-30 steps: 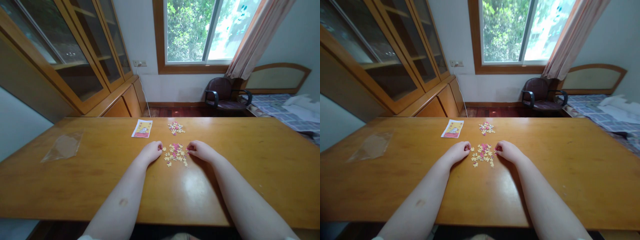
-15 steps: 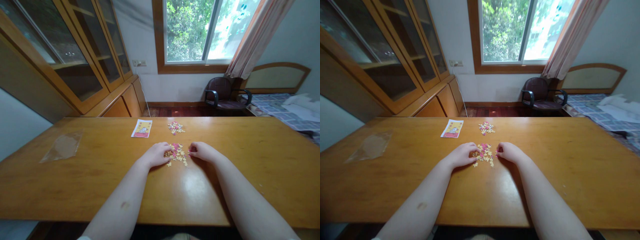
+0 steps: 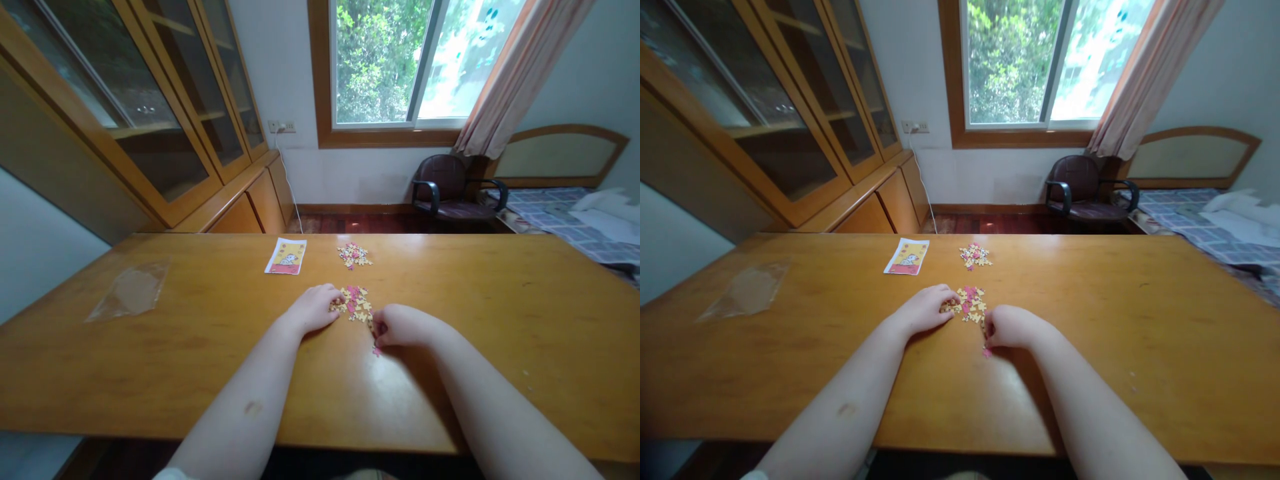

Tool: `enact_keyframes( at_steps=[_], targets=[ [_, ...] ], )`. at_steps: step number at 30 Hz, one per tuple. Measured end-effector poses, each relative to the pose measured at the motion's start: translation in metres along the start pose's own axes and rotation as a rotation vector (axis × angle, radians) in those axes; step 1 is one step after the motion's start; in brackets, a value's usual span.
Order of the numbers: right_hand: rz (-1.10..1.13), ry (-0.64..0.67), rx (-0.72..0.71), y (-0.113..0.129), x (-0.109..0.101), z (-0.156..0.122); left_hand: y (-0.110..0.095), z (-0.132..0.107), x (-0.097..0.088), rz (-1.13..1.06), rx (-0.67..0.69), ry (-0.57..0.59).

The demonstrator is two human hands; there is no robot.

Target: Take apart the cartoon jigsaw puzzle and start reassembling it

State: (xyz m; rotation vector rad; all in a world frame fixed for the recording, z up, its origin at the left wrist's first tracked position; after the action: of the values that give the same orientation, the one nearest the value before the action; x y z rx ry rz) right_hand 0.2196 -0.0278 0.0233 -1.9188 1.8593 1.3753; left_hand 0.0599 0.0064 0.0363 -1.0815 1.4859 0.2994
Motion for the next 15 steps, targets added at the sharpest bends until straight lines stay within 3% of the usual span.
enact_keyframes(
  at_steps=[5,9,15],
  targets=[
    [-0.099,-0.238,-0.124,0.018,-0.008,0.003,-0.009,0.002,0.007,0.028,0.060,0.012],
    [-0.118,-0.134,-0.167,0.022,-0.001,0.004,-0.010,0.003,0.009,0.049,0.065,0.035],
    [-0.179,-0.134,-0.003,0.005,-0.017,-0.004,-0.016,0.002,0.007,0.029,0.104,0.064]
  ],
)
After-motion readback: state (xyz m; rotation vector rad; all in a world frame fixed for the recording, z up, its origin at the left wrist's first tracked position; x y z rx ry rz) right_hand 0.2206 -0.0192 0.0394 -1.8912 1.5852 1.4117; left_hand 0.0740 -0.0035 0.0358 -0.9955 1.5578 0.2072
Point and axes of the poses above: each hand's wrist, its own z-axis towards the middle knuckle, its own x-axis out of the palm, y = z × x, the point moved 7 cm from there along z, towards the middle knuckle, and after that the axes turned 14 degrees about y, right-handed, at the moved point
